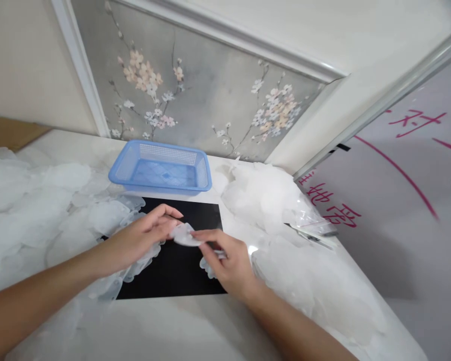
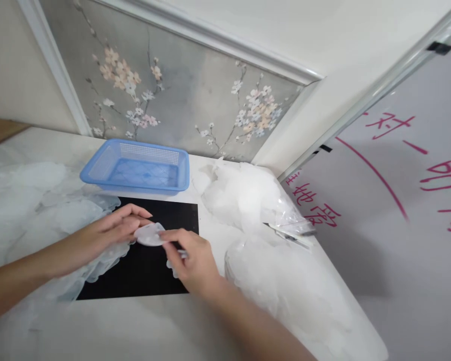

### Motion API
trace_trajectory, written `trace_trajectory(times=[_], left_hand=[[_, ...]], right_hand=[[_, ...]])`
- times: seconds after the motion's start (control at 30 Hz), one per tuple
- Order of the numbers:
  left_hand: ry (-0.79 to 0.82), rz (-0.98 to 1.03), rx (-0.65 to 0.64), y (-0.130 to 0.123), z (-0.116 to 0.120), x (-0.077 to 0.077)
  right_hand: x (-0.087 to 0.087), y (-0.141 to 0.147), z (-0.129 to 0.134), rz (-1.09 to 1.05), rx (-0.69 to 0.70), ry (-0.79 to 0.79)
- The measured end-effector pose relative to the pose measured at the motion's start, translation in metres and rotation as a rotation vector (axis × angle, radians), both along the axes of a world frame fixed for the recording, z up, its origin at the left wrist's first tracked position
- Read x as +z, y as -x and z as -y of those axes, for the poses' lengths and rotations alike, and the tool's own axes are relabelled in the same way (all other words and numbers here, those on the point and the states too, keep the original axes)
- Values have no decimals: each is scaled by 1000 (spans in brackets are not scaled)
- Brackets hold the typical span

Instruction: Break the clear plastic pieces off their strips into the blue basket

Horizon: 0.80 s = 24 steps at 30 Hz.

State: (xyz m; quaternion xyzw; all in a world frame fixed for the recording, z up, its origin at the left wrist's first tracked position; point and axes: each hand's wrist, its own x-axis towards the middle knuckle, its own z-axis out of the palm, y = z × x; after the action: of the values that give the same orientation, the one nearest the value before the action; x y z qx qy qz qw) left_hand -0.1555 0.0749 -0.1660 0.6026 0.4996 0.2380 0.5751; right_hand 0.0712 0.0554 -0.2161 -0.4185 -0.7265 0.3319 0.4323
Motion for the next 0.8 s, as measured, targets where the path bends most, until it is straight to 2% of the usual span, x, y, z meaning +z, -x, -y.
trace_trajectory(times=[0.07, 0.13, 0.2, 0.33, 0.53, 0.67, 0.8], left_hand=[[-302, -296, -90, 8, -4, -6], [-560, -513, -212, 16, -9, -12], [-665, -625, -312, 23, -14, -16], [-647, -738, -386, 30, -21, -19], [-790, -683, -295, 33, -26, -27], [-701, -580, -214, 24, -23, -6], [-495, -438, -39, 16, -18, 19]], right_hand=[[2, -1, -3, -197, -68, 293], [2, -1, -7, -368, -80, 518], [1, -1, -11, -503, -63, 675], [-2, 0, -14, -639, -16, 798], [-3, 0, -13, -662, 20, 827], [-4, -1, -14, -660, 28, 826], [-5, -2, -15, -641, 20, 819]])
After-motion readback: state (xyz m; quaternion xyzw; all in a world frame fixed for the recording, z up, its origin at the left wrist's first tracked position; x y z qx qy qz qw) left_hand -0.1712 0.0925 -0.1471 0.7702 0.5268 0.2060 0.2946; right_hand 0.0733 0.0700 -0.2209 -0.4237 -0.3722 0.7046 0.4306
